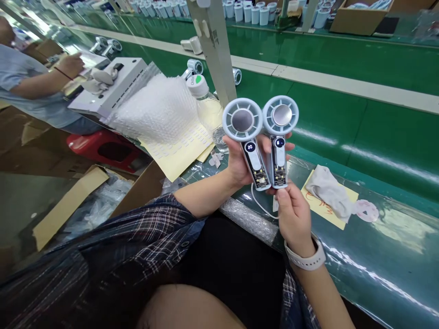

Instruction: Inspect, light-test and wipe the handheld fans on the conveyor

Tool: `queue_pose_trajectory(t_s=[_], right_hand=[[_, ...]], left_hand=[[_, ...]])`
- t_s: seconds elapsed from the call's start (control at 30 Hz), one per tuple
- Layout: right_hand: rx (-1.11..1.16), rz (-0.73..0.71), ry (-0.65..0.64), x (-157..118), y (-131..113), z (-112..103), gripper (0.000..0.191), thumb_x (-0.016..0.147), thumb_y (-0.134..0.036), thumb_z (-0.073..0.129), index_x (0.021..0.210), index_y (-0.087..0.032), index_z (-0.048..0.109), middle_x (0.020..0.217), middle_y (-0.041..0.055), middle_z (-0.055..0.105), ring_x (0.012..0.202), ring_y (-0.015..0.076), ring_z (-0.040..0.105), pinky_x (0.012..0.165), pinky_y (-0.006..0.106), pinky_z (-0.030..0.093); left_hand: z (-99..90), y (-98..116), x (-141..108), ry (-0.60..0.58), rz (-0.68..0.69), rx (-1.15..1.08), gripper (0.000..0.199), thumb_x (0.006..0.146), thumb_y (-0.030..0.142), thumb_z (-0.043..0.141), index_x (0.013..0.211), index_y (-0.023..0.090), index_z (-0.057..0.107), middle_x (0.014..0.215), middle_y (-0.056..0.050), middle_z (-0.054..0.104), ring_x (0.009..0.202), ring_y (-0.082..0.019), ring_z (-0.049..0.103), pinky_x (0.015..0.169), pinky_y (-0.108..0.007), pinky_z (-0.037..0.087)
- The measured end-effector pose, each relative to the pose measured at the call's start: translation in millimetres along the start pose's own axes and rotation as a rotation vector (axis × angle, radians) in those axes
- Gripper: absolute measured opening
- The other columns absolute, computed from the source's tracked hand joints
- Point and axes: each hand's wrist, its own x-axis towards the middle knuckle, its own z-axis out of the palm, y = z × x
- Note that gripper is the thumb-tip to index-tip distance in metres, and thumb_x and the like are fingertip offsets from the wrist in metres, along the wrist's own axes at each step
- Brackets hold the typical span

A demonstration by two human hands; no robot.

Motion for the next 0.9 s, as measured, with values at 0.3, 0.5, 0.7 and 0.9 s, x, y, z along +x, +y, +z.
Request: queue_pose_trajectory(t_s=[0.3,0.5,0.7,0.9], right_hand=[[-0.213,-0.237,0.134,9,-22,-6,0.065,0.107,-0.054,0.059,0.167,-0.031,0.047,0.162,0.0119,0.055,0.156,0.0361,0.048,0.13,0.062,0.036],[-0.027,-0.208,0.064,14,-31,-2,0.07,0.098,-0.058,0.072,0.161,-0.034,0.054,0.123,0.009,0.068,0.123,0.03,0.066,0.101,0.043,0.059],[0.059,-0.079,0.088,12,-22,-7,0.073,0.085,-0.063,0.085,0.148,-0.036,0.06,0.124,0.0072,0.066,0.101,0.0242,0.067,0.081,0.036,0.06],[0.187,0.115,0.045,14,-16,-27,0.062,0.076,-0.058,0.094,0.127,-0.033,0.07,0.104,0.0049,0.075,0.087,0.0251,0.072,0.07,0.038,0.06]], left_hand=[[12.6,0,-14,-0.061,-0.227,-0.107,0.094,0.043,0.093,0.076,0.103,0.022,0.062,0.12,-0.012,0.075,0.134,-0.042,0.067,0.104,-0.054,0.064],[18.0,-5,-23,-0.001,-0.183,-0.186,0.084,0.046,0.089,0.081,0.094,0.023,0.061,0.084,-0.004,0.068,0.1,-0.029,0.074,0.082,-0.041,0.065],[15.1,-10,-21,-0.055,-0.241,-0.101,0.093,0.045,0.093,0.075,0.106,0.023,0.069,0.098,-0.009,0.076,0.109,-0.033,0.075,0.084,-0.041,0.066],[3.4,9,-19,-0.339,-0.277,0.21,0.088,0.061,0.097,0.069,0.108,0.024,0.076,0.127,-0.012,0.078,0.131,-0.042,0.07,0.111,-0.055,0.061]])
